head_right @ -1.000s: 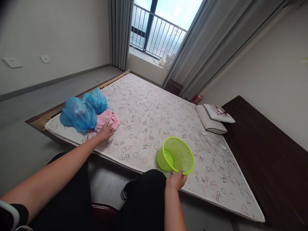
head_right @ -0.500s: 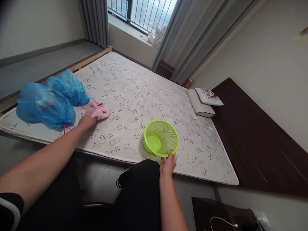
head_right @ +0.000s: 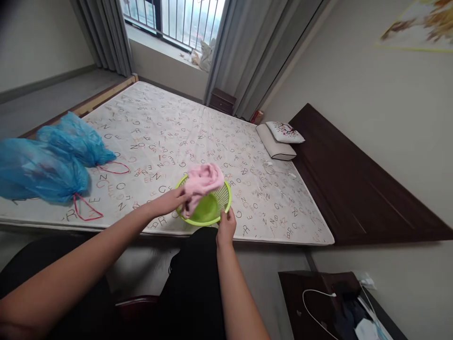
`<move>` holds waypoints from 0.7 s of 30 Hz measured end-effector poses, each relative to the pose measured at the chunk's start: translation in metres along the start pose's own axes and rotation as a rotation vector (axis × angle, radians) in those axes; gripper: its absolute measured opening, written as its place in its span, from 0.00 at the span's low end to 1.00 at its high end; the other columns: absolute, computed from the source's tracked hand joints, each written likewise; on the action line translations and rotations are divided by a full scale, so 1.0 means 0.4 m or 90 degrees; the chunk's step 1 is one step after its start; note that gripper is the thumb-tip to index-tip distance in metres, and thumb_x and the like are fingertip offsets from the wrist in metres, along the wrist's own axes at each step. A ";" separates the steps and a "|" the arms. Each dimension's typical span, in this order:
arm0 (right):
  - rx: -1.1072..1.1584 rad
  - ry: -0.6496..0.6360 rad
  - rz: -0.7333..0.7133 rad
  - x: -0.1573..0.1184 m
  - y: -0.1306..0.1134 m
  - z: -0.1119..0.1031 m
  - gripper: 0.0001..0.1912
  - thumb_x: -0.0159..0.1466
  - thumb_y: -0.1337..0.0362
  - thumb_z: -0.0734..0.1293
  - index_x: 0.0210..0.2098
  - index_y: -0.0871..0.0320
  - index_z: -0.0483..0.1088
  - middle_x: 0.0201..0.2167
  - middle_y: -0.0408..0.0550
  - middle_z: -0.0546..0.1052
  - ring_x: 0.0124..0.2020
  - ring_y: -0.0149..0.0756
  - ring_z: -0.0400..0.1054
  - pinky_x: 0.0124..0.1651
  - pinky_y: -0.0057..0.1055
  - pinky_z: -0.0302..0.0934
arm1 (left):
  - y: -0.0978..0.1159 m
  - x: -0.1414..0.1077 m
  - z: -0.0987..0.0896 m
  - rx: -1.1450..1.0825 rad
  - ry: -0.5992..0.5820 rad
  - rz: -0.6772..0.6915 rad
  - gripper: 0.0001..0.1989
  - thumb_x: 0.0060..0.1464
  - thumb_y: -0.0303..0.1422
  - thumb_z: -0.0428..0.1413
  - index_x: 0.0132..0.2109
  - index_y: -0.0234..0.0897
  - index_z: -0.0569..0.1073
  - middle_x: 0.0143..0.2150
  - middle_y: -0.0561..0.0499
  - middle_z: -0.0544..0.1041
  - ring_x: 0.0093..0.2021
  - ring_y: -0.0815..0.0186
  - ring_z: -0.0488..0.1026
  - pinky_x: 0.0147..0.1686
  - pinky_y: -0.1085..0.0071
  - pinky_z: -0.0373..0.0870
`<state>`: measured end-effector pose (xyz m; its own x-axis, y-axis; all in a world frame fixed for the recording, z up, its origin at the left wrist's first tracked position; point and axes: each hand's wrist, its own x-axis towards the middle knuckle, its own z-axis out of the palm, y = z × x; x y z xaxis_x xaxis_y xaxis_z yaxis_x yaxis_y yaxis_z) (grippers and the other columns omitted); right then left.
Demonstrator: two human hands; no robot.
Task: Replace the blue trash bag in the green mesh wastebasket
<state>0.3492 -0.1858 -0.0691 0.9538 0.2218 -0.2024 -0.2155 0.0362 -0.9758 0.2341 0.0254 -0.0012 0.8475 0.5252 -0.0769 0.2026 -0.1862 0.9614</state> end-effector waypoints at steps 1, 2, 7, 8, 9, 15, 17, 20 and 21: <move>-0.005 -0.008 0.008 -0.005 0.000 0.000 0.28 0.57 0.52 0.69 0.54 0.56 0.72 0.51 0.50 0.77 0.44 0.38 0.72 0.39 0.31 0.71 | 0.000 -0.013 0.006 0.034 -0.020 0.020 0.26 0.54 0.52 0.59 0.54 0.40 0.76 0.50 0.47 0.81 0.53 0.47 0.76 0.57 0.56 0.70; -0.012 -0.016 0.017 -0.009 0.001 -0.001 0.28 0.56 0.52 0.69 0.54 0.56 0.72 0.51 0.50 0.77 0.43 0.39 0.73 0.38 0.31 0.71 | -0.010 -0.027 0.006 0.075 -0.011 0.040 0.25 0.57 0.51 0.57 0.55 0.42 0.75 0.53 0.47 0.79 0.55 0.48 0.74 0.60 0.56 0.67; -0.099 -0.079 0.061 -0.009 0.008 -0.035 0.28 0.56 0.53 0.69 0.54 0.56 0.67 0.51 0.51 0.77 0.43 0.39 0.74 0.42 0.35 0.71 | -0.180 -0.101 -0.020 0.158 0.251 0.008 0.37 0.54 0.46 0.60 0.67 0.37 0.63 0.68 0.38 0.64 0.70 0.46 0.58 0.71 0.52 0.49; -0.155 -0.075 0.048 -0.007 0.003 -0.044 0.28 0.56 0.54 0.69 0.55 0.57 0.66 0.51 0.52 0.77 0.45 0.41 0.73 0.46 0.38 0.71 | -0.218 -0.115 -0.022 0.123 0.239 -0.043 0.43 0.53 0.46 0.61 0.70 0.36 0.57 0.71 0.36 0.60 0.72 0.46 0.55 0.71 0.51 0.49; -0.229 -0.059 0.011 -0.004 -0.006 -0.050 0.29 0.57 0.55 0.68 0.56 0.58 0.65 0.52 0.54 0.76 0.48 0.43 0.72 0.51 0.41 0.69 | -0.250 -0.126 -0.022 0.089 0.207 -0.078 0.47 0.53 0.47 0.61 0.73 0.36 0.51 0.73 0.35 0.55 0.73 0.46 0.51 0.71 0.50 0.49; -0.742 -0.277 -0.513 0.049 -0.092 0.042 0.19 0.64 0.61 0.64 0.53 0.58 0.71 0.55 0.59 0.72 0.59 0.50 0.62 0.65 0.49 0.54 | -0.290 -0.140 -0.001 0.076 -0.067 0.107 0.42 0.51 0.48 0.64 0.70 0.46 0.61 0.78 0.45 0.44 0.76 0.47 0.43 0.72 0.54 0.46; -0.871 -0.581 -0.536 0.086 -0.085 0.109 0.14 0.64 0.64 0.65 0.48 0.55 0.75 0.51 0.56 0.75 0.54 0.47 0.66 0.60 0.44 0.59 | -0.282 -0.132 0.003 0.080 -0.082 0.148 0.35 0.52 0.44 0.65 0.66 0.47 0.67 0.76 0.45 0.49 0.74 0.47 0.49 0.71 0.54 0.50; -1.004 -0.859 -0.490 0.146 -0.028 0.191 0.18 0.56 0.72 0.71 0.46 0.52 0.77 0.51 0.52 0.77 0.54 0.45 0.67 0.57 0.41 0.62 | -0.273 -0.120 -0.002 0.120 -0.076 0.183 0.32 0.54 0.41 0.63 0.65 0.46 0.68 0.72 0.42 0.57 0.71 0.47 0.57 0.68 0.53 0.57; -1.028 -0.891 -0.474 0.163 -0.003 0.211 0.21 0.52 0.75 0.72 0.44 0.52 0.77 0.53 0.51 0.77 0.55 0.45 0.67 0.58 0.42 0.62 | -0.269 -0.116 -0.007 0.144 -0.084 0.192 0.31 0.55 0.41 0.63 0.64 0.46 0.68 0.71 0.41 0.59 0.69 0.47 0.60 0.67 0.52 0.59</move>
<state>0.3942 -0.0892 -0.0742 -0.0938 0.8994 -0.4270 0.9790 0.0053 -0.2038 0.1716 0.0232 -0.1004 0.9380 0.3109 0.1535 0.0248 -0.5018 0.8646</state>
